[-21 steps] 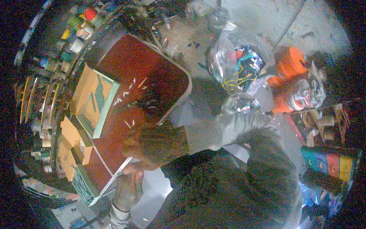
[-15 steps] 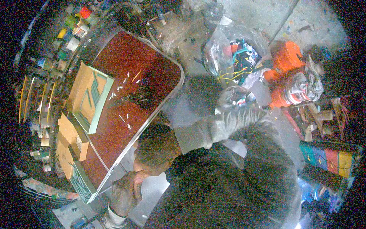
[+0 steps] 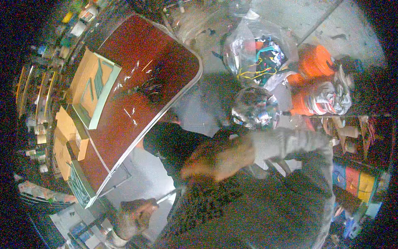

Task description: The person attaches small white plastic caps to the ends of green sticks by hand, moving the items from one box to another on a table.

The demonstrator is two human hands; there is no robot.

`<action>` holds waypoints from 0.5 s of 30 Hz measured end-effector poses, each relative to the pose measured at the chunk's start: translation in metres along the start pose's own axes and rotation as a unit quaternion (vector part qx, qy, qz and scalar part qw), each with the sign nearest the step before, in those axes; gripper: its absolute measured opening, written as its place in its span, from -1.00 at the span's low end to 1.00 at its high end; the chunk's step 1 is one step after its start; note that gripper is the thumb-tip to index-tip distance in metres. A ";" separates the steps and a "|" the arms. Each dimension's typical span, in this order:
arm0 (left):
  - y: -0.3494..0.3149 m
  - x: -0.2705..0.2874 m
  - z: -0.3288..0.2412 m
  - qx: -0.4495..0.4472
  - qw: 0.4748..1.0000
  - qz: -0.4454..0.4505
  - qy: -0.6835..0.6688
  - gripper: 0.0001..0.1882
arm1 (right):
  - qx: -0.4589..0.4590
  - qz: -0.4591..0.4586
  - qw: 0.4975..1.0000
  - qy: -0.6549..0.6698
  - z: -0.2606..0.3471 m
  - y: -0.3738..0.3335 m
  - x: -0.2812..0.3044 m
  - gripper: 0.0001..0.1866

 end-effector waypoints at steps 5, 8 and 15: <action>0.007 -0.017 0.065 0.098 0.982 -0.070 -0.148 -0.77 | -0.361 -0.073 0.922 -0.116 -0.174 -0.115 -0.002 -0.64; 0.032 -0.053 0.119 0.054 0.918 -0.093 -0.382 -0.71 | -0.525 -0.093 0.819 -0.213 -0.261 -0.184 -0.040 -0.61; 0.071 -0.088 0.106 0.120 0.876 -0.103 -0.455 -0.67 | -0.506 -0.177 0.797 -0.278 -0.265 -0.206 -0.086 -0.62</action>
Point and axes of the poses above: each hand's wrist, its own y-axis towards the middle knuckle, its own x-axis out of the back of the hand, z = x × y, the point moved 4 cm from there along y, towards the middle knuckle, and after that the axes turned 15 degrees about -y, right-handed, at the moved point
